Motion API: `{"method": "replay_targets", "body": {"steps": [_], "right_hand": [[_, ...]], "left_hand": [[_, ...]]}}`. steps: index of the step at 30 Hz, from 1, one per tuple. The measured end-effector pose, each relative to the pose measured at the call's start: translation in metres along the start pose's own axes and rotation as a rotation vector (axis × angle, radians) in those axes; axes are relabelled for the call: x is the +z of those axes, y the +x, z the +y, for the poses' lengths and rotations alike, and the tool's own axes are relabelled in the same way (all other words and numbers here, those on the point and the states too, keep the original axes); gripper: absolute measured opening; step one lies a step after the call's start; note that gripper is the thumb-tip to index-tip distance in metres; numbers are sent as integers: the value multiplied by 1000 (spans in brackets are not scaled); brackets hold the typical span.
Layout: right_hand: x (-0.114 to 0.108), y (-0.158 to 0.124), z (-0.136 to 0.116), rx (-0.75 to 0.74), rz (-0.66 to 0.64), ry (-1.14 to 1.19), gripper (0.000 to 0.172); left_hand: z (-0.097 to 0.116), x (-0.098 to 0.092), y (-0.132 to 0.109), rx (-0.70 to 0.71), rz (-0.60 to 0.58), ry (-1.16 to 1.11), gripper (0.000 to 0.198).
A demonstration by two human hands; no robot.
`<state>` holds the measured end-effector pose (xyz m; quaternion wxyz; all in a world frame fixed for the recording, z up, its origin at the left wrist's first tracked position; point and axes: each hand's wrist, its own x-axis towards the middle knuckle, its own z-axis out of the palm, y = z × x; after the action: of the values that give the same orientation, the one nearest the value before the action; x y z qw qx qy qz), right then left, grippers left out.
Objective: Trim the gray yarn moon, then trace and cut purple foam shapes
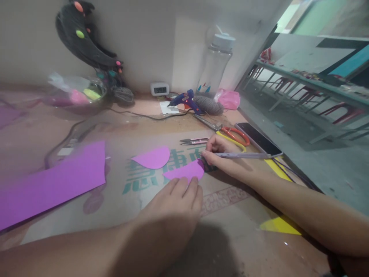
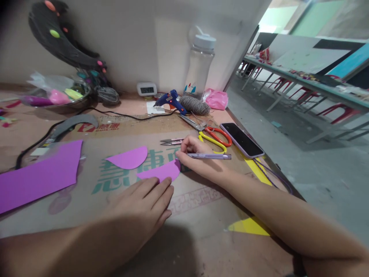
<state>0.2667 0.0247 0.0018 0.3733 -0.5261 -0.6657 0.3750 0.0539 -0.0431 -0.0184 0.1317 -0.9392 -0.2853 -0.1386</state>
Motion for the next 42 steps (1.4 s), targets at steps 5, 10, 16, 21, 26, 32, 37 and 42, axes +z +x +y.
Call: {"method": "replay_targets", "body": {"steps": [5, 10, 16, 21, 26, 32, 37, 42], "right_hand": [[2, -2, -4, -10, -37, -31, 27], [4, -1, -3, -36, 3, -93, 24], [3, 0, 0, -45, 45, -188, 34], [4, 0, 0, -58, 27, -235, 31], [6, -1, 0, -77, 34, -265, 29], [5, 1, 3, -74, 38, -275, 28], [6, 3, 5, -76, 36, -277, 29], [8, 0, 0, -39, 26, -242, 33]], "left_hand": [[2, 5, -3, 8, -15, 11, 38], [1, 6, -4, -21, 8, -26, 38], [0, 3, -2, -32, -8, -80, 35], [0, 4, -1, -29, -9, -79, 36], [-2, 4, -2, 0, -11, -76, 38], [-1, 2, 0, -14, -14, -68, 36], [0, 3, 0, 4, -9, -56, 36], [0, 4, -1, -1, -17, -47, 37]]}}
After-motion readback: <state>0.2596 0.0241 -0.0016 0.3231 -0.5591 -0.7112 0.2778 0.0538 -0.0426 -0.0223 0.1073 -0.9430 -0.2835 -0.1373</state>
